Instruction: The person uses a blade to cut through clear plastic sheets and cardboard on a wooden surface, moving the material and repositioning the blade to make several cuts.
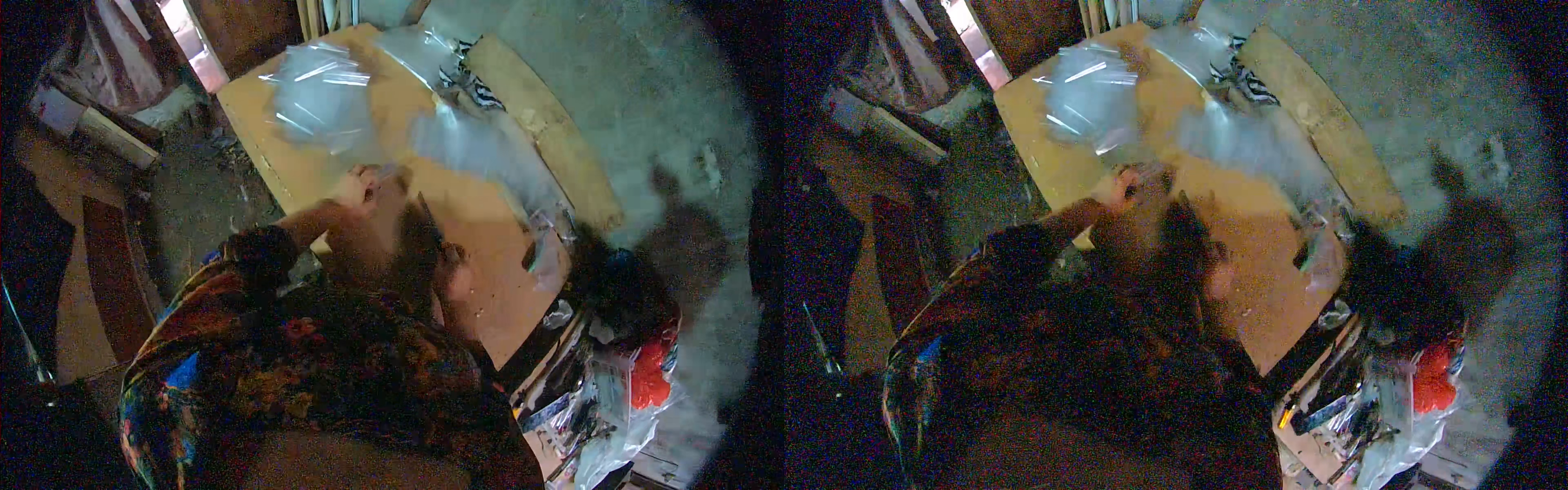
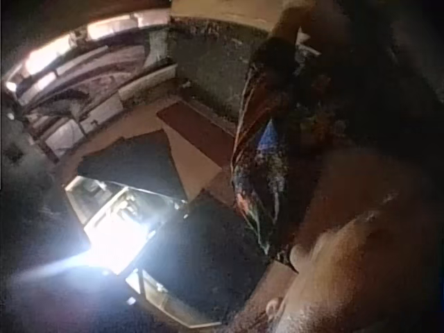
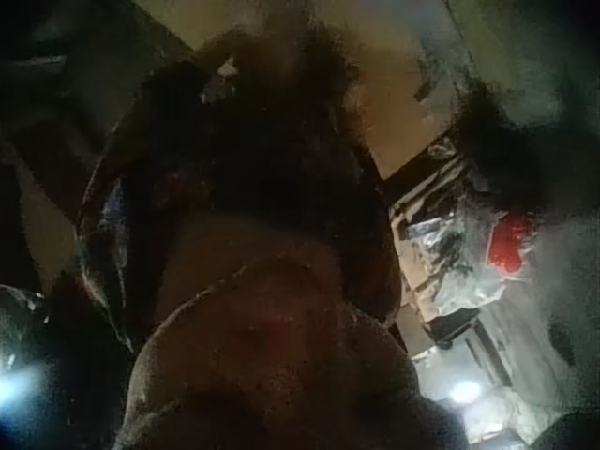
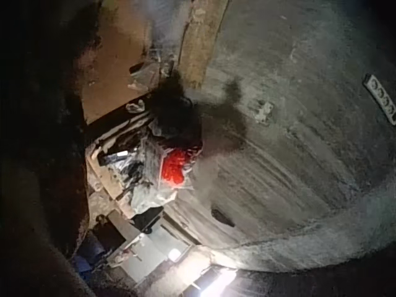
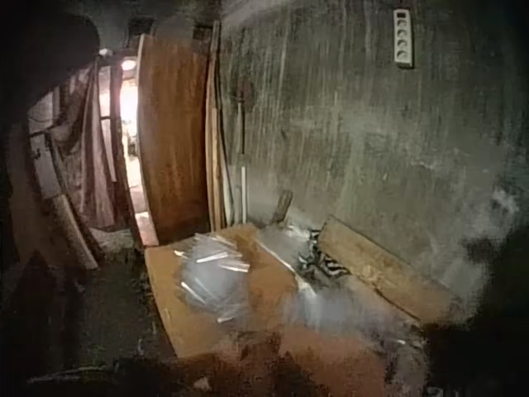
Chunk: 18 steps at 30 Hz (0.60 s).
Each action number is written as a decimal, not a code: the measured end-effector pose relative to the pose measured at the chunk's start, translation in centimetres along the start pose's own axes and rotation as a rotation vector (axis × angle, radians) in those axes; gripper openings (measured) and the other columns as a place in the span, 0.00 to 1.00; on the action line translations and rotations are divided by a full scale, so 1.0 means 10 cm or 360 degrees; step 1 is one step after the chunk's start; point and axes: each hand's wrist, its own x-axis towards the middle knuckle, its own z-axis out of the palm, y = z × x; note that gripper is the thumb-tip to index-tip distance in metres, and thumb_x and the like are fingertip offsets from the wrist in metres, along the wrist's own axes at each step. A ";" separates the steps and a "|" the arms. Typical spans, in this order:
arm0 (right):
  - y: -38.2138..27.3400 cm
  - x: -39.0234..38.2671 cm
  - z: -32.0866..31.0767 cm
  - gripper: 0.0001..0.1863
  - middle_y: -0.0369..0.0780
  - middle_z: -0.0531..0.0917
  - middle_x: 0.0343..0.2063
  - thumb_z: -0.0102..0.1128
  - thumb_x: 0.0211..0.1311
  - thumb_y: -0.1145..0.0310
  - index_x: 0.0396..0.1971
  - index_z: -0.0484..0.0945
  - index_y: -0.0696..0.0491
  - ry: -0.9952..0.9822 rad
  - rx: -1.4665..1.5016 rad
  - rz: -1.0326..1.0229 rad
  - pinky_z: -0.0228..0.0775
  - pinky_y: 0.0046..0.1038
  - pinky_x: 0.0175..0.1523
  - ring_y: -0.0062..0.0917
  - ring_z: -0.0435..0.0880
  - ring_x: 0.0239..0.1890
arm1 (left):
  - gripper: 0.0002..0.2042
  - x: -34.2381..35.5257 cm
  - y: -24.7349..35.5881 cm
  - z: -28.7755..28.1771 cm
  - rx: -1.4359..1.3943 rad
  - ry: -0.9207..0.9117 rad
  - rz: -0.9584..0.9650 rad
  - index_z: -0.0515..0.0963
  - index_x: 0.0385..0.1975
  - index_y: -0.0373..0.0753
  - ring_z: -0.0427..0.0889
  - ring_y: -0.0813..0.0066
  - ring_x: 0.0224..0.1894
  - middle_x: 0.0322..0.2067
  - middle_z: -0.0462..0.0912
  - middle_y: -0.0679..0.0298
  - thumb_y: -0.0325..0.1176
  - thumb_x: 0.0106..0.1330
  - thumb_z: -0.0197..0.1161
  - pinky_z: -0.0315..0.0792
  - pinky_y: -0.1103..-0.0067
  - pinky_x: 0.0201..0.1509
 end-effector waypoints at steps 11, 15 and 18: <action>-0.35 -0.12 -0.28 0.15 0.46 0.73 0.33 0.49 0.47 0.76 0.39 0.71 0.53 0.0058 -0.0044 -0.0497 0.67 0.36 0.38 0.42 0.72 0.36 | 0.10 -0.01 0.35 0.03 0.0007 0.0306 -0.0198 0.73 0.31 0.44 0.76 0.54 0.27 0.23 0.76 0.56 0.40 0.57 0.47 0.68 0.62 0.29; -0.24 -0.16 -0.18 0.15 0.46 0.74 0.33 0.49 0.47 0.76 0.38 0.72 0.53 -0.0017 -0.0109 -0.0397 0.68 0.36 0.38 0.41 0.72 0.36 | 0.11 -0.04 0.44 0.03 0.0100 0.0098 -0.0390 0.75 0.27 0.46 0.77 0.57 0.24 0.20 0.76 0.57 0.43 0.57 0.47 0.70 0.64 0.26; -0.19 -0.17 -0.14 0.14 0.46 0.73 0.32 0.49 0.46 0.74 0.37 0.73 0.53 -0.0039 -0.0043 -0.0389 0.68 0.36 0.37 0.41 0.72 0.36 | 0.14 -0.06 0.33 0.16 0.0037 0.0070 -0.0349 0.75 0.27 0.45 0.77 0.57 0.24 0.19 0.77 0.57 0.47 0.57 0.47 0.71 0.65 0.25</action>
